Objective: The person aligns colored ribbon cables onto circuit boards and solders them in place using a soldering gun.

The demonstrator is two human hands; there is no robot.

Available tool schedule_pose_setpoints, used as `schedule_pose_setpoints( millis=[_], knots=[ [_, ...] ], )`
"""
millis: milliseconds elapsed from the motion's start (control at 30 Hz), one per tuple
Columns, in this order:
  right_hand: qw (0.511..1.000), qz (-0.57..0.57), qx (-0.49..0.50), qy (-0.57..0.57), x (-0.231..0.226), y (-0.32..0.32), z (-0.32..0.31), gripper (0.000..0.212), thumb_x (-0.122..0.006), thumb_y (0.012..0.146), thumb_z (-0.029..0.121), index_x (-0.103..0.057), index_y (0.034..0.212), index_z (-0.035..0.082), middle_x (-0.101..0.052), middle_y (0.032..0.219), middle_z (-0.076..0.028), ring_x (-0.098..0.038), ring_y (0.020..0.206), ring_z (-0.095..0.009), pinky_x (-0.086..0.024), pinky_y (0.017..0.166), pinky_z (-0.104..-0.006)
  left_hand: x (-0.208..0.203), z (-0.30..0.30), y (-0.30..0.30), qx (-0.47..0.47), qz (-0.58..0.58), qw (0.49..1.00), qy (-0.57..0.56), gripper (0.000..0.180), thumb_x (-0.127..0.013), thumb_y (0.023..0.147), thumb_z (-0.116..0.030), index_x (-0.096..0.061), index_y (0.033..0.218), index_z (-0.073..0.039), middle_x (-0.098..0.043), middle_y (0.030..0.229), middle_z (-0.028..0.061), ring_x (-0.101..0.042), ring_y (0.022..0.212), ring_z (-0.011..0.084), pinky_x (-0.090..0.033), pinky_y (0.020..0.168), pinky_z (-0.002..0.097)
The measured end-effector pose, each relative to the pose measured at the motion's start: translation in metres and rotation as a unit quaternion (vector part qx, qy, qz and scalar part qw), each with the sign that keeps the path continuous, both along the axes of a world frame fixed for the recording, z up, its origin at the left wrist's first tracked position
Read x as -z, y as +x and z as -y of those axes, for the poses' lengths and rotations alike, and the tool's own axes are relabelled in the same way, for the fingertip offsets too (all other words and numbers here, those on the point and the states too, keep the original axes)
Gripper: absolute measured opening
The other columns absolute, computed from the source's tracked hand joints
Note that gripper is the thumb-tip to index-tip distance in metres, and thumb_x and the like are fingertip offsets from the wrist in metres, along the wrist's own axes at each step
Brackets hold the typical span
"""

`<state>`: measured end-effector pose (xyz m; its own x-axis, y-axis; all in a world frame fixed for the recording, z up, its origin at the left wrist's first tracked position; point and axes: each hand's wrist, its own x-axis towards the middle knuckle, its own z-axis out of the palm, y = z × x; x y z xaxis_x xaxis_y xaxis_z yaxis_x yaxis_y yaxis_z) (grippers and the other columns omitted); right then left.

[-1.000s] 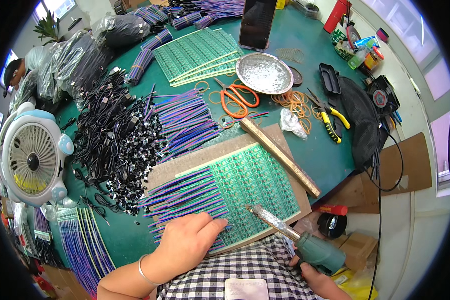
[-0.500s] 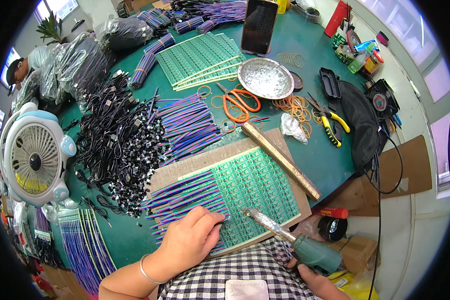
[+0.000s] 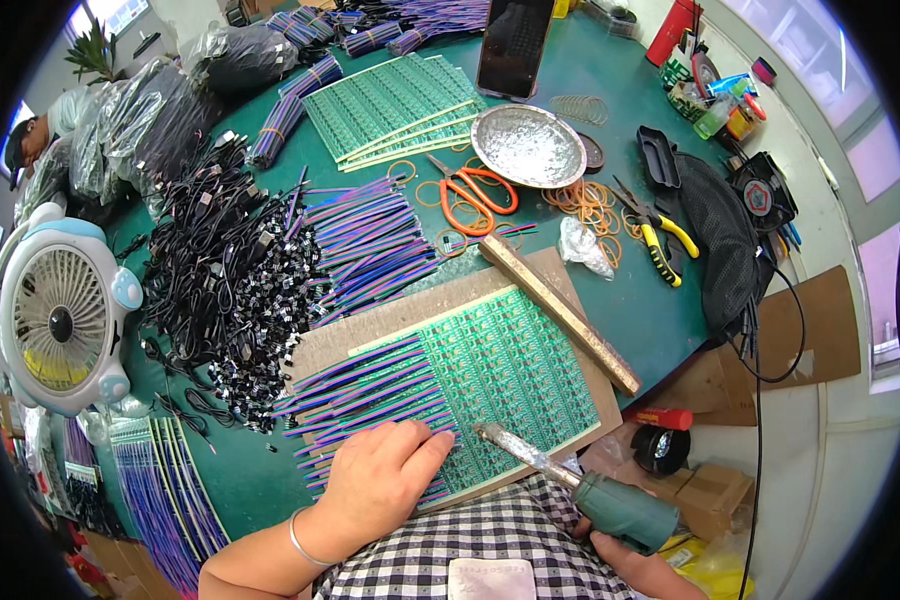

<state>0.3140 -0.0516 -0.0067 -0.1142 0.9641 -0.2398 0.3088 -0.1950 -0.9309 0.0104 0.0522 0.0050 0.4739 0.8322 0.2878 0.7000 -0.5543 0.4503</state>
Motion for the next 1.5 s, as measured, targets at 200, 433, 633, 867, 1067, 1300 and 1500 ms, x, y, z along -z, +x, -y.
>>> schedule_pose_setpoints(
  millis=[200,433,633,867,1067,1300,1500],
  knots=[
    [1.000,0.012,-0.018,0.012,0.000,0.001,0.000,0.047,-0.069,0.083,0.012,-0.052,0.124,-0.004,-0.063,0.112,-0.016,-0.062,0.104,-0.026,-0.048,0.089,-0.0355,0.004,0.003,-0.003,0.012,-0.031,0.999,-0.001,0.023,-0.060,0.080,-0.014,-0.065,0.101,-0.009,-0.056,0.085,0.0018,-0.059,0.072,0.0169,-0.047,0.058,0.0307],
    [1.000,0.018,-0.021,-0.005,-0.009,-0.005,0.002,0.051,-0.072,0.080,0.011,-0.051,0.124,-0.004,-0.063,0.111,-0.017,-0.063,0.102,-0.027,-0.049,0.088,-0.0354,0.003,0.003,-0.002,0.016,-0.035,0.999,0.010,0.023,-0.061,0.079,-0.014,-0.065,0.101,-0.008,-0.055,0.084,0.0024,-0.057,0.070,0.0169,-0.047,0.057,0.0304],
    [0.985,0.158,-0.048,0.046,-0.044,-0.022,-0.023,0.016,-0.069,0.079,0.016,-0.065,0.093,0.009,-0.067,0.083,-0.004,-0.060,0.086,-0.022,-0.041,0.086,-0.0359,0.007,0.003,0.000,0.009,-0.033,0.999,0.013,0.023,-0.062,0.079,-0.013,-0.065,0.101,-0.007,-0.053,0.081,0.0030,-0.057,0.067,0.0171,-0.047,0.055,0.0305],
    [0.992,0.092,-0.089,0.008,-0.009,0.005,0.002,0.039,-0.072,0.077,0.012,-0.057,0.112,0.001,-0.064,0.100,-0.011,-0.062,0.093,-0.025,-0.047,0.085,-0.0364,0.006,0.004,0.000,0.007,-0.041,0.999,0.011,0.022,-0.063,0.079,-0.013,-0.065,0.101,-0.007,-0.052,0.080,0.0028,-0.057,0.066,0.0168,-0.047,0.053,0.0299],
    [0.998,0.035,-0.019,-0.040,0.013,0.009,0.025,0.056,-0.074,0.076,0.011,-0.050,0.125,-0.004,-0.062,0.109,-0.017,-0.063,0.098,-0.027,-0.050,0.086,-0.0358,0.006,0.004,0.001,0.010,-0.041,0.999,0.022,0.023,-0.063,0.079,-0.012,-0.065,0.100,-0.007,-0.051,0.080,0.0025,-0.056,0.066,0.0163,-0.047,0.053,0.0295],
    [0.997,0.061,-0.048,-0.010,0.003,-0.006,-0.001,0.051,-0.074,0.075,0.012,-0.053,0.119,-0.002,-0.062,0.105,-0.014,-0.063,0.095,-0.026,-0.049,0.084,-0.0362,0.007,0.004,0.001,0.010,-0.046,0.999,0.023,0.023,-0.063,0.078,-0.012,-0.066,0.100,-0.007,-0.050,0.079,0.0026,-0.055,0.065,0.0160,-0.046,0.052,0.0291],
    [0.995,0.079,-0.063,-0.009,-0.007,0.005,0.006,0.040,-0.072,0.075,0.013,-0.057,0.110,0.002,-0.064,0.099,-0.011,-0.062,0.091,-0.025,-0.048,0.082,-0.0363,0.006,0.003,0.001,0.011,-0.045,0.999,0.028,0.022,-0.063,0.078,-0.011,-0.066,0.099,-0.007,-0.050,0.079,0.0022,-0.055,0.064,0.0154,-0.046,0.052,0.0289]
  ],
)
